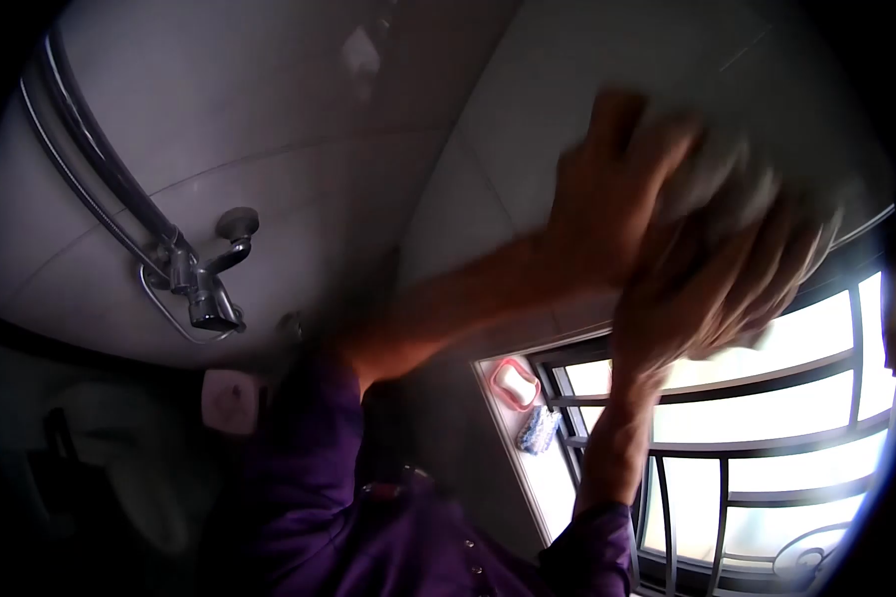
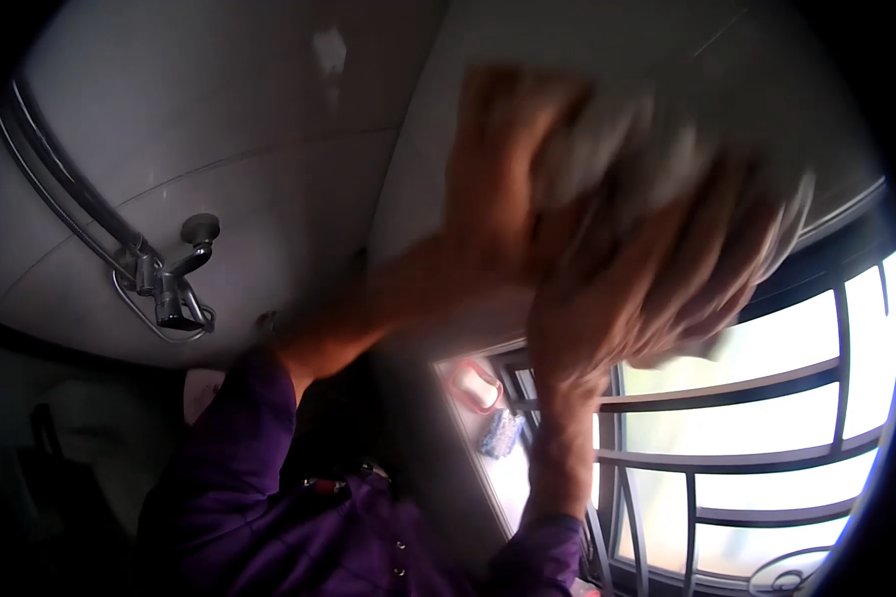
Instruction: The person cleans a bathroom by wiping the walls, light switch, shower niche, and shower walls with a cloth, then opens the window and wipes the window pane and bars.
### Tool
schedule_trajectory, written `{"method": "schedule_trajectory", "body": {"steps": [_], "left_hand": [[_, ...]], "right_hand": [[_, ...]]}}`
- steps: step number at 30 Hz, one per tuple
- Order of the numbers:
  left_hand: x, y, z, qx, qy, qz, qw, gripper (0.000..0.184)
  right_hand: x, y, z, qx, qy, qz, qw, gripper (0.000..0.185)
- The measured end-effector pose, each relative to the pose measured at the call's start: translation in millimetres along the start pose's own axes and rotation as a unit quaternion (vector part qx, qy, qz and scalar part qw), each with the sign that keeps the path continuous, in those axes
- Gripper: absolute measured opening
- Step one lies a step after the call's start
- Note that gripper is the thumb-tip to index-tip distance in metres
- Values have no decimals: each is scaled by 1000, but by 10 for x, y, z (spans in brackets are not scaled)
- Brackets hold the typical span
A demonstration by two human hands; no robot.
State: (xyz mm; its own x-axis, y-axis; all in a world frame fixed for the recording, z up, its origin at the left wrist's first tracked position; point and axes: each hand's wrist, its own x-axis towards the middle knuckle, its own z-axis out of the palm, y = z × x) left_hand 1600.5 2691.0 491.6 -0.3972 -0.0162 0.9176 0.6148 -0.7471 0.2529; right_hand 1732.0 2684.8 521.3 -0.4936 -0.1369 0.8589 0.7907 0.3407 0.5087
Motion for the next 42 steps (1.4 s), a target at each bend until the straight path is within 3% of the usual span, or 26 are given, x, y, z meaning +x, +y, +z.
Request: {"method": "schedule_trajectory", "body": {"steps": [2,4,7,9,10,11,18,19,21,23,24,25,27,29,31,33,37,40,42], "left_hand": [[280,-245,102,63,15,-14,998,45],[454,-387,-39,58,-14,-92,994,43],[-65,-1090,-287,177,-56,-86,979,46],[-533,-1442,-559,212,-98,-136,963,49],[-784,-1574,-688,226,-119,-162,953,51],[-1055,-1679,-824,239,-140,-190,942,52],[-3085,-1614,-1453,292,-288,-357,839,65],[-3430,-1524,-1491,300,-306,-365,827,67],[-4084,-1386,-1504,370,-329,-294,818,60],[-3915,-1041,-1350,77,-245,-488,834,58],[-3839,-822,-1226,-142,-91,-608,776,56],[-3753,-617,-1147,-350,73,-668,653,55],[-3449,-326,-1145,-232,-56,-584,776,51],[-3058,-101,-1108,-97,-182,-469,859,49],[-2570,42,-1065,-21,-237,-403,884,45],[-1992,56,-1024,-10,-225,-402,888,41],[-1208,-34,-1117,45,-245,-299,921,31],[-859,-162,-1172,144,-266,-289,908,37],[-671,-303,-1285,191,-217,-221,931,37]], "right_hand": [[203,-78,205,-49,-71,-27,996,61],[311,-405,404,-65,-164,-30,984,55],[490,-838,733,-93,-298,-31,950,48],[25,-1147,1187,-69,-272,-68,957,51],[-50,-1279,1170,36,-404,-35,913,53],[-223,-1451,1247,82,-425,-17,901,53],[-1371,-2329,1032,258,-350,21,900,55],[-1484,-2353,945,285,-349,32,892,56],[-1712,-2313,722,335,-354,60,871,57],[-2046,-2201,493,269,-416,27,868,58],[-2235,-2141,373,168,-461,-39,870,58],[-2233,-1992,218,188,-464,-41,864,58],[-2035,-1667,-163,275,-441,-8,854,58],[-1836,-1441,-464,328,-441,32,835,56],[-1744,-1339,-511,288,-363,42,885,47],[-1674,-1337,-439,281,-282,107,911,41],[-1499,-1673,-66,232,-80,200,949,41],[-1185,-1895,210,264,-68,251,929,54],[-873,-1928,449,287,-59,248,923,58]]}}
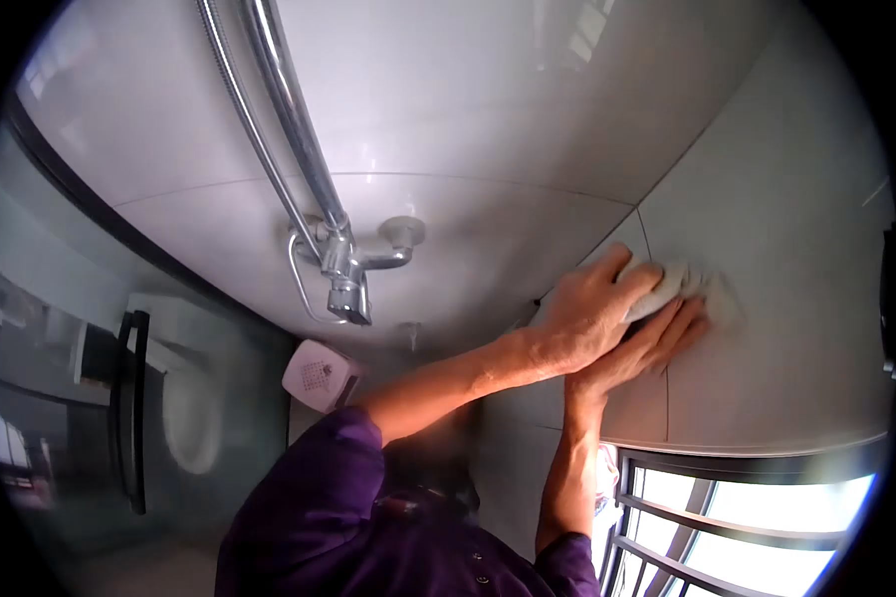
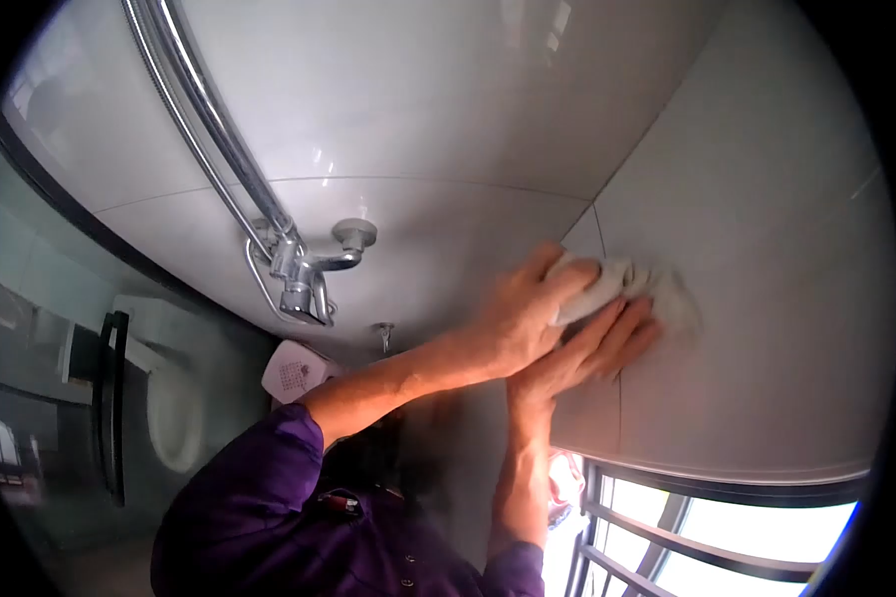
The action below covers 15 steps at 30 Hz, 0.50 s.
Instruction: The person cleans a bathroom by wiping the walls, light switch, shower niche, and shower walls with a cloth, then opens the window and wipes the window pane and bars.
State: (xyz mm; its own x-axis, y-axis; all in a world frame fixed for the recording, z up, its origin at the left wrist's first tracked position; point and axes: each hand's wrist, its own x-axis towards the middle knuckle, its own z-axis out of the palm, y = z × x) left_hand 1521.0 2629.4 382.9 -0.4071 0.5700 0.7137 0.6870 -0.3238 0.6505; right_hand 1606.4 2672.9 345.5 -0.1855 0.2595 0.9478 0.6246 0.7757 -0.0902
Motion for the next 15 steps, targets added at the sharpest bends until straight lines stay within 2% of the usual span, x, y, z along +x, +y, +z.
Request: {"method": "schedule_trajectory", "body": {"steps": [4,7,8,9,11,12,14,15], "left_hand": [[338,-150,-454,70,124,24,989,36],[440,-549,-753,180,196,8,964,35],[371,-698,-845,203,206,-9,957,48],[288,-755,-962,199,209,-19,957,49],[82,-863,-1074,190,246,-22,950,47],[1,-899,-1106,205,269,-46,940,38],[-205,-1084,-1083,69,315,-154,934,37],[-262,-1076,-1088,6,335,-170,927,41]], "right_hand": [[502,-152,821,127,35,2,991,56],[536,-564,1414,209,-1,36,977,55],[425,-733,1484,215,6,35,976,55],[349,-933,1523,222,14,33,974,55],[136,-1238,1581,234,33,-24,971,52],[74,-1332,1579,268,18,-53,962,48],[-154,-1383,1689,279,-24,-112,953,45],[-174,-1367,1663,289,-45,-154,944,46]]}}
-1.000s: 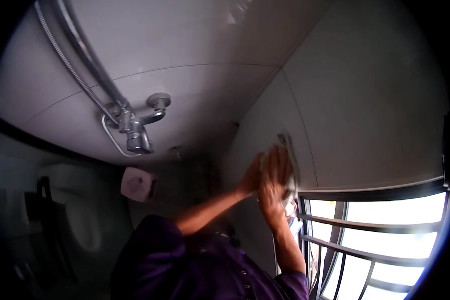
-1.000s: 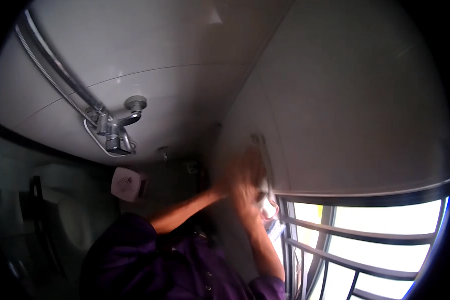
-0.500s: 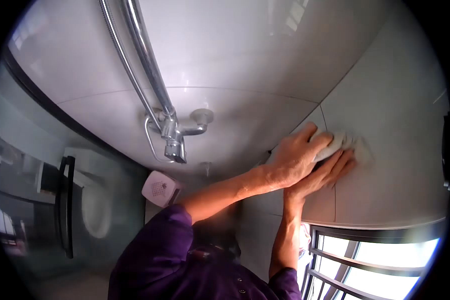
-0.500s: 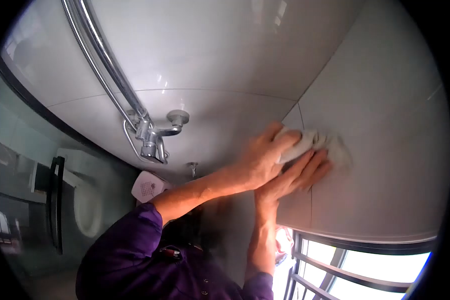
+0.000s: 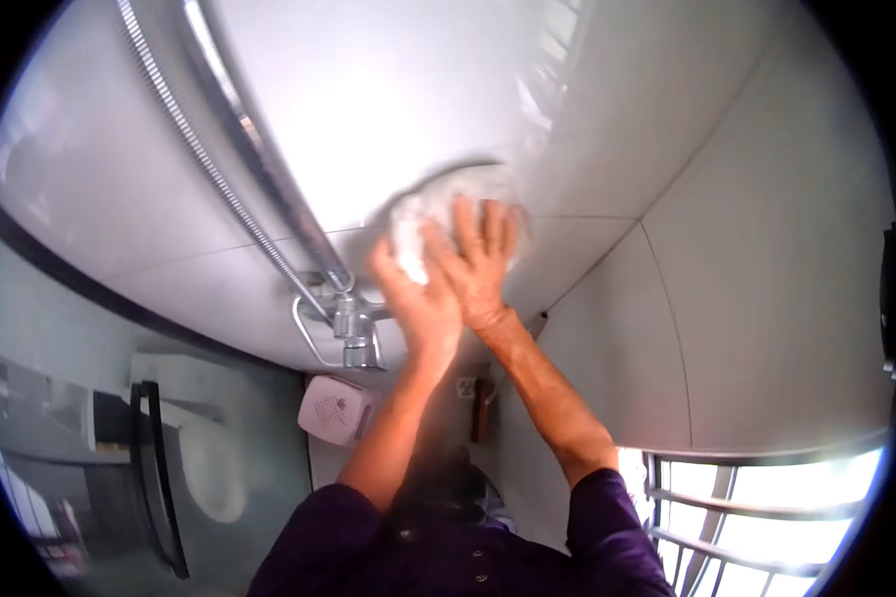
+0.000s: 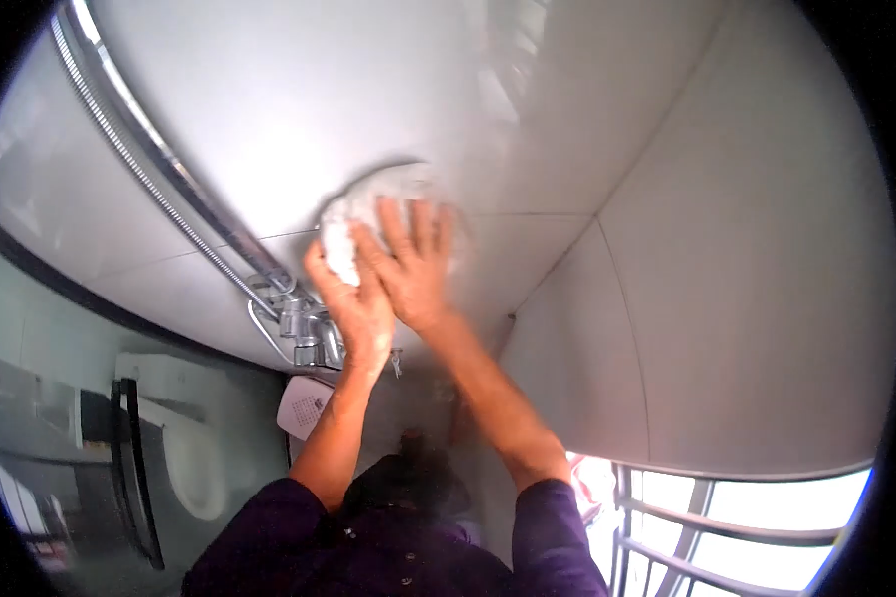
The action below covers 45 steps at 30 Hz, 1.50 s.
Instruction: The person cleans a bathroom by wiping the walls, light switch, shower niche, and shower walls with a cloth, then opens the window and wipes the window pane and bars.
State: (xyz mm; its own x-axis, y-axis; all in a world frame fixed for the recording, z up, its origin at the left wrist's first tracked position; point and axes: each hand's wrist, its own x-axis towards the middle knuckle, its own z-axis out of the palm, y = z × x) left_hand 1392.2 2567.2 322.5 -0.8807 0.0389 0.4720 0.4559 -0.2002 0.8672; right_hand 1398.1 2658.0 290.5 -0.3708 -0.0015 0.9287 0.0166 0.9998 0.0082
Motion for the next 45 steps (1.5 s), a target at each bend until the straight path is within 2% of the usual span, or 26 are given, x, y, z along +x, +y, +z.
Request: {"method": "schedule_trajectory", "body": {"steps": [2,4,5,7,8,10,12,15,18,19,20,21,24,28,30,31,32,34,36,39,41,42,44,45], "left_hand": [[-89,17,-5,-71,-4,-74,995,43],[-211,-96,85,-53,-24,-84,995,46],[-261,-157,165,-18,-64,-71,995,44],[-327,-31,416,57,-148,-15,987,40],[-374,122,576,98,-188,26,977,39],[-484,212,932,53,-222,25,973,37],[-617,304,1141,81,-252,14,964,33],[-611,537,861,127,-306,-11,944,35],[-654,764,464,100,-311,12,945,39],[-678,824,335,78,-299,37,950,40],[-718,880,210,53,-289,61,954,41],[-754,972,54,30,-238,100,966,37],[-734,1113,-579,32,-226,176,958,51],[-861,1112,-1067,-48,-18,221,974,68],[-704,1355,-1455,86,-26,248,965,66],[-666,1348,-1613,139,-41,225,964,65],[-578,1349,-1723,191,-11,227,955,54],[-458,1204,-1992,219,-22,158,963,47],[-234,1104,-2170,180,-25,126,975,42],[59,971,-2362,61,-15,52,997,33],[323,888,-2380,-2,-47,73,996,34],[421,886,-2379,-66,-87,9,994,36],[742,911,-2491,-9,-192,76,978,44],[1003,910,-2628,4,-210,152,966,45]], "right_hand": [[16,156,-92,-4,-41,-72,997,48],[-48,275,-224,-12,-54,-10,998,52],[-97,316,-296,-12,-60,22,998,54],[-257,495,-424,-46,12,129,990,45],[-333,606,-479,-46,31,157,986,47],[-512,779,-570,-39,63,215,974,52],[-626,927,-667,-20,89,270,959,59],[-710,1027,-917,-12,51,260,964,58],[-592,562,-1158,79,58,242,965,64],[-555,329,-1193,235,99,373,892,69],[-440,90,-1272,240,95,361,896,78],[-403,-90,-1305,269,107,366,884,75],[-338,-625,-1342,349,101,379,851,67],[-269,-1394,-1248,459,-11,395,796,58],[-199,-1734,-1157,498,-80,390,770,53],[-160,-1867,-1093,510,-110,388,760,51],[-124,-1988,-1014,519,-136,388,749,49],[-51,-2206,-818,532,-168,400,727,44],[46,-2393,-622,547,-188,428,694,40],[238,-2595,-400,529,-159,442,707,47],[196,-2717,-202,520,-102,482,698,56],[186,-2740,-73,513,-79,496,696,57],[217,-2742,240,482,-31,503,717,60],[278,-2759,452,460,-7,501,733,62]]}}
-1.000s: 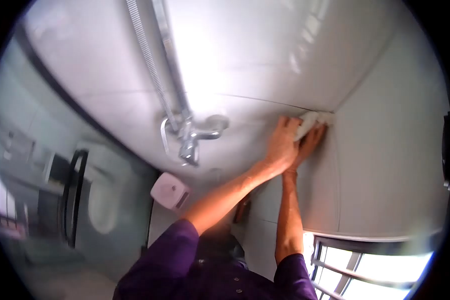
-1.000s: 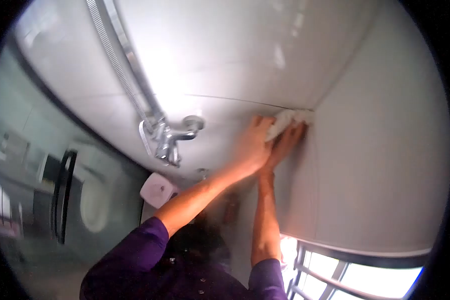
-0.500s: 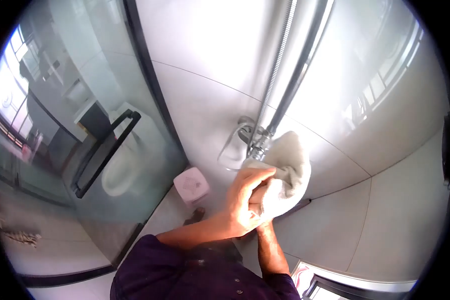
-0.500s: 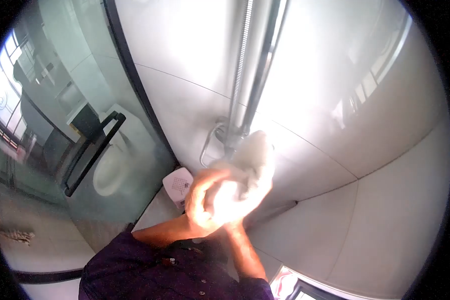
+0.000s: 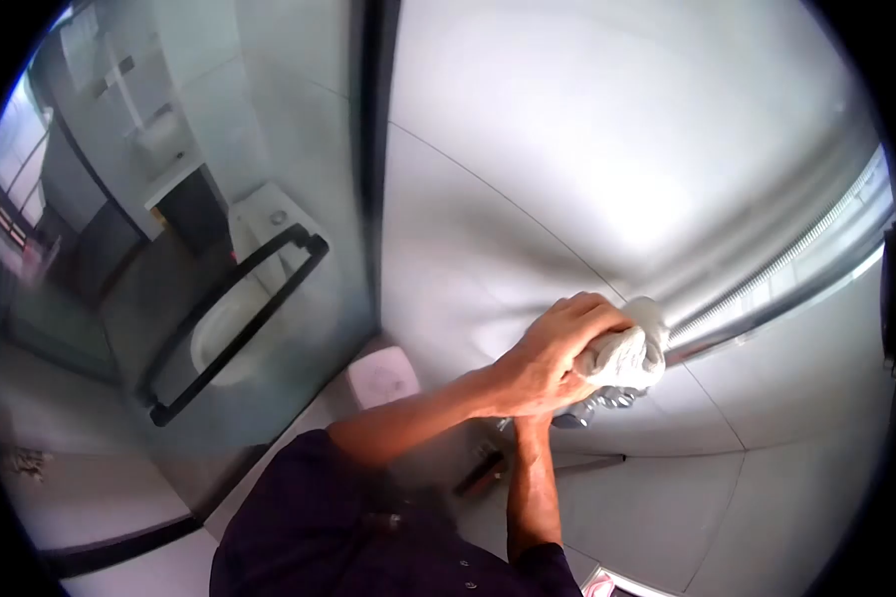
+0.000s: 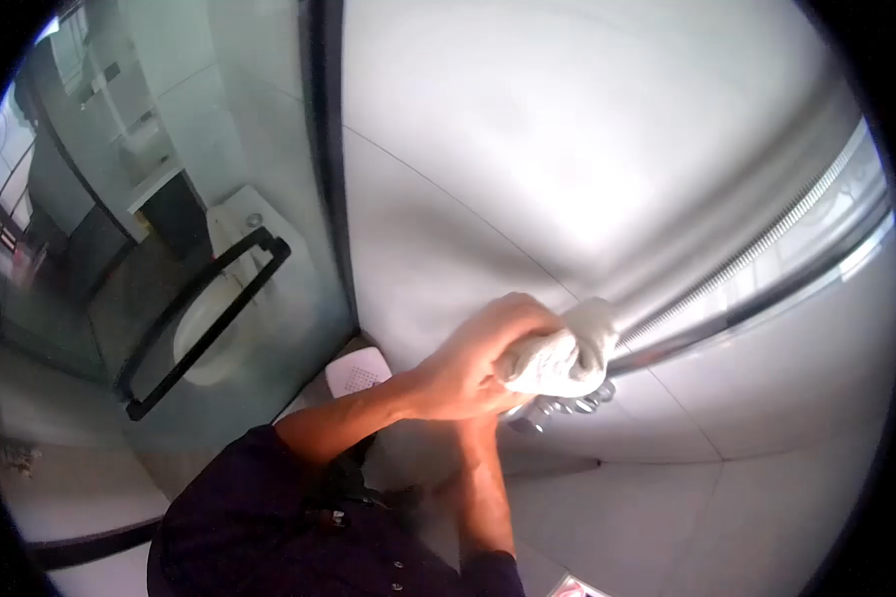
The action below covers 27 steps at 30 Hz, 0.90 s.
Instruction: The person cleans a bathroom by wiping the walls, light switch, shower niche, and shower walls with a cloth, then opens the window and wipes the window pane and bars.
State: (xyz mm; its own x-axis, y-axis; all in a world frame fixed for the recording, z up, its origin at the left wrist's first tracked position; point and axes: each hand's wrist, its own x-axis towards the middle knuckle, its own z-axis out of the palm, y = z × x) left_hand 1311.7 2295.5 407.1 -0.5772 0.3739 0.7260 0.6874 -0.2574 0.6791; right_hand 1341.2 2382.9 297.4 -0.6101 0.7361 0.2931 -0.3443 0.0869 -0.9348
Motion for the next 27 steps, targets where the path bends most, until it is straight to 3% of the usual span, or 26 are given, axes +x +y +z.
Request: {"method": "schedule_trajectory", "body": {"steps": [1,3,6,7,8,9,11,13,15,18,22,24,27], "left_hand": [[34,-101,-76,32,27,4,999,43],[84,-353,-281,-29,47,-83,995,39],[126,-741,-612,85,177,-147,969,37],[160,-841,-771,202,224,-103,948,37],[221,-932,-961,232,277,-66,930,34],[283,-1027,-1170,261,327,-32,908,31],[345,-1269,-1555,127,414,-98,896,32],[247,-1462,-1980,-114,430,-250,860,38],[131,-1364,-2116,-232,453,-342,790,34],[-307,-2134,-2207,-343,452,-414,712,35],[-849,-2631,-1874,-387,379,-446,712,33],[-1128,-2855,-1627,-387,342,-464,720,27],[-1111,-2507,-1193,-378,254,-461,761,29]], "right_hand": [[165,128,123,-22,35,-36,999,64],[551,390,425,-97,97,-112,984,68],[913,569,990,-264,131,-272,916,75],[887,380,1233,-299,111,-322,891,69],[862,193,1478,-331,92,-372,862,65],[890,191,1626,-378,33,-495,781,61],[792,53,2047,-437,-66,-509,739,54],[771,113,2396,-439,-158,-566,680,51],[707,147,2651,-392,-261,-597,650,50],[648,362,2724,-369,-340,-623,600,52],[504,636,2305,-409,-437,-539,593,56],[465,956,1949,-381,-433,-494,651,54],[364,1278,1256,-438,-367,-463,677,51]]}}
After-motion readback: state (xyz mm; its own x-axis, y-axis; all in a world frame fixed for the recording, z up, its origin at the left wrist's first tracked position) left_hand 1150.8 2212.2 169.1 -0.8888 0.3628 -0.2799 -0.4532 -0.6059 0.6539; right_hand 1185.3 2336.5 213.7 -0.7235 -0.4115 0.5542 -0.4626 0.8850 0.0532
